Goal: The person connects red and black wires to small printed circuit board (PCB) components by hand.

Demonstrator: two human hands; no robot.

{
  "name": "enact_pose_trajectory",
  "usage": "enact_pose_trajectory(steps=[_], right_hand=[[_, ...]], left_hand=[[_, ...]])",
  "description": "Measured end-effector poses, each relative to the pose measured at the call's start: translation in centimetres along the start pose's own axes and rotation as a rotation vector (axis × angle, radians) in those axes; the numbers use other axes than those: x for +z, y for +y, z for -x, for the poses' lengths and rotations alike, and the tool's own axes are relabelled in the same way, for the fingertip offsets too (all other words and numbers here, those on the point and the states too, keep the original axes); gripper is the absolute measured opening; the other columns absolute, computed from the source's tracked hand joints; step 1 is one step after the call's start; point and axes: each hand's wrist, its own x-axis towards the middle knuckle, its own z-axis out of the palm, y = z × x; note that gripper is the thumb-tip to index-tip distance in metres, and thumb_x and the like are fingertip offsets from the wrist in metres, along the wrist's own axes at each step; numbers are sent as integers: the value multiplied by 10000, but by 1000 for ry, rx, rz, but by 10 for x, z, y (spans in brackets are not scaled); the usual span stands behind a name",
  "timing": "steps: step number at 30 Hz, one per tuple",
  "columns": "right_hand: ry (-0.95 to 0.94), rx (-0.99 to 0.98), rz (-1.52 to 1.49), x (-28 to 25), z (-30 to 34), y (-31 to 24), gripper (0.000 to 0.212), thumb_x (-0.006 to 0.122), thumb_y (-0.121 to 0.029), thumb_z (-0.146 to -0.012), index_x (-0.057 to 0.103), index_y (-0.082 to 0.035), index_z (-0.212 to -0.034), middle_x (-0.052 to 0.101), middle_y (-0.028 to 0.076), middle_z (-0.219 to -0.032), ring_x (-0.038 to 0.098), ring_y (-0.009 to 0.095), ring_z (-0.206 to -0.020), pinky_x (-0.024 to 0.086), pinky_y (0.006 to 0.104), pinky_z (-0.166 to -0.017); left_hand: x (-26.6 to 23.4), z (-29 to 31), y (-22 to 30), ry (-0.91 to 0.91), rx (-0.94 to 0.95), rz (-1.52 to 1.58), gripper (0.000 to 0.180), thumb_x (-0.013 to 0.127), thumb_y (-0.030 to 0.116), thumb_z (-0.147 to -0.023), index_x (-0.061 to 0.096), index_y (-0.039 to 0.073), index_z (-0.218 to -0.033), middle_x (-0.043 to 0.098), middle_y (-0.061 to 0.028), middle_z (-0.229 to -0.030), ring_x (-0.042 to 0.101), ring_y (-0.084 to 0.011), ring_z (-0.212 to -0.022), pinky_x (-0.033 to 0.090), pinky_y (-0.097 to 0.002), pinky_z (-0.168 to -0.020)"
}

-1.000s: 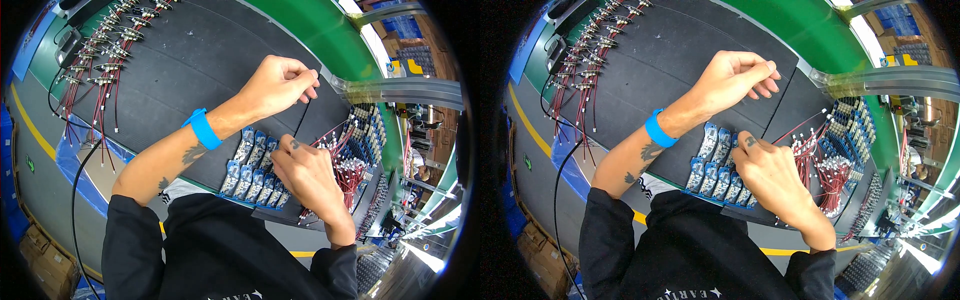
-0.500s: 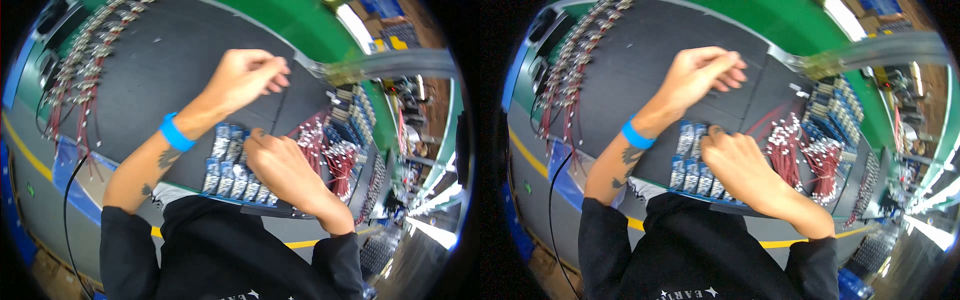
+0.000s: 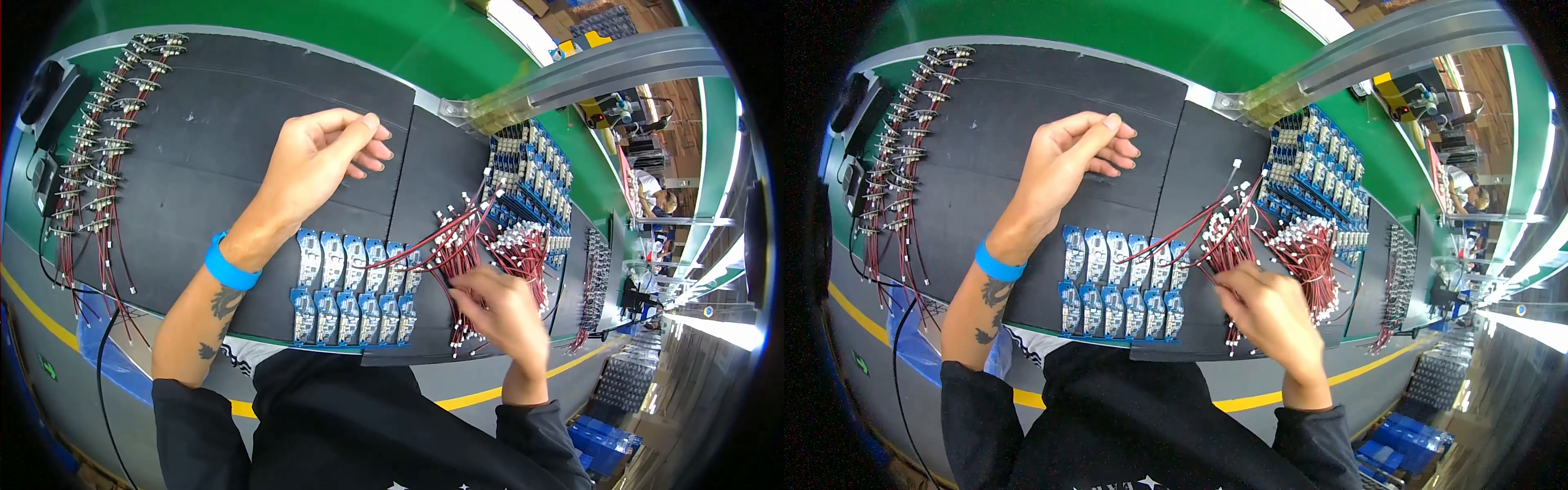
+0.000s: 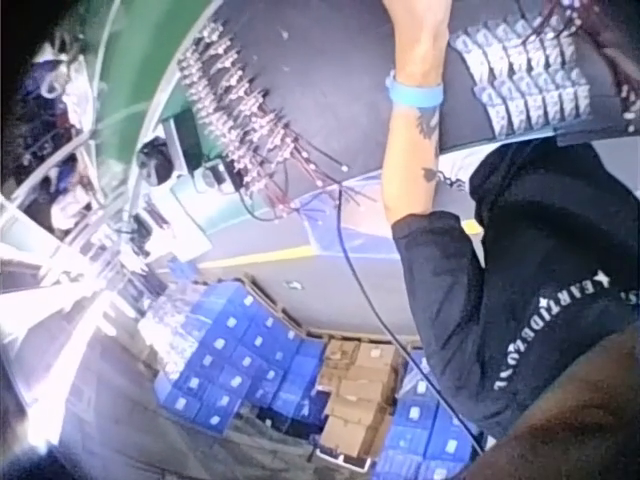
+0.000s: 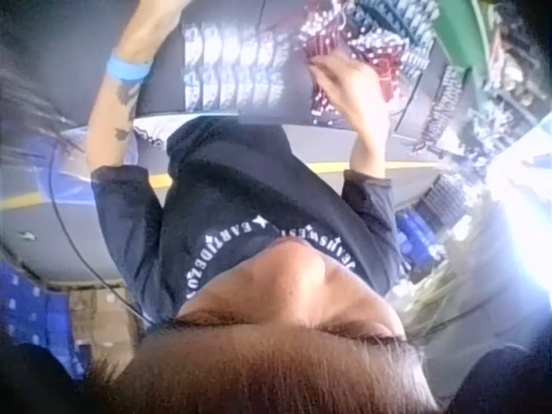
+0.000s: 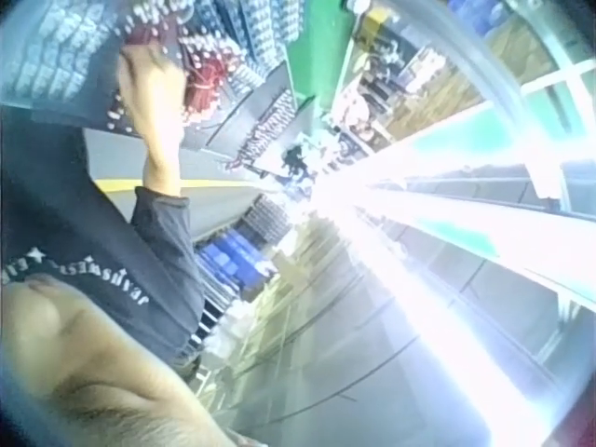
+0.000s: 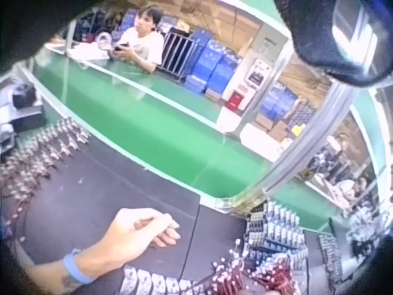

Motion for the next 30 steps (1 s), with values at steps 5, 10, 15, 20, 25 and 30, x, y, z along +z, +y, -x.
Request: enact_pose_trajectory(steps=[5, 10, 15, 20, 25, 30], right_hand=[[130, 1, 155, 50, -6, 14, 89, 672, -115, -885, 622, -42, -886, 617, 134, -876, 648, 349, -728, 505, 442, -601], [141, 18, 235, 55, -4, 11, 129, 642, -117, -907, 569, -12, -899, 595, 170, -880, 657, 331, -665, 514, 417, -519], [86, 122, 259, 55, -2, 4, 114, 645, -101, -911, 557, -32, -933, 587, 147, -884, 648, 350, -723, 497, 459, -585], [178, 41, 56, 36, 6, 9, 103, 617, -9, -903, 537, -24, -966, 599, 153, -942, 637, 361, -766, 512, 421, -638], [121, 134, -596, 21, 10, -3, 121, 577, 14, -966, 481, 32, -1036, 668, 143, -919, 694, 224, -813, 544, 320, -708], [163, 128, -1037, 32, 7, -14, 109, 574, 48, -957, 574, 70, -1064, 666, 125, -877, 684, 180, -756, 543, 286, -658]], left_hand=[[2, 3, 4, 42, -43, 13, 300, 609, 273, -996, 713, -8, -987, 729, -89, -871, 686, -135, -769, 524, -250, -672], [-2, 5, 2, 44, -46, -23, 295, 607, 275, -996, 716, 1, -990, 728, -91, -869, 688, -138, -778, 533, -254, -686], [0, 5, 2, 52, -52, -10, 295, 604, 274, -998, 717, 1, -992, 725, -91, -862, 687, -137, -781, 534, -255, -689], [3, 1, 2, 32, -41, 19, 288, 607, 264, -998, 718, -1, -990, 726, -92, -860, 682, -130, -776, 528, -253, -679], [-2, 1, -2, 57, -22, 0, 286, 605, 266, -1000, 721, 7, -977, 727, -83, -851, 683, -128, -760, 523, -250, -667], [-1, 0, -1, 28, -33, 20, 275, 598, 256, -1003, 718, 9, -982, 729, -84, -862, 692, -133, -768, 525, -248, -666]])
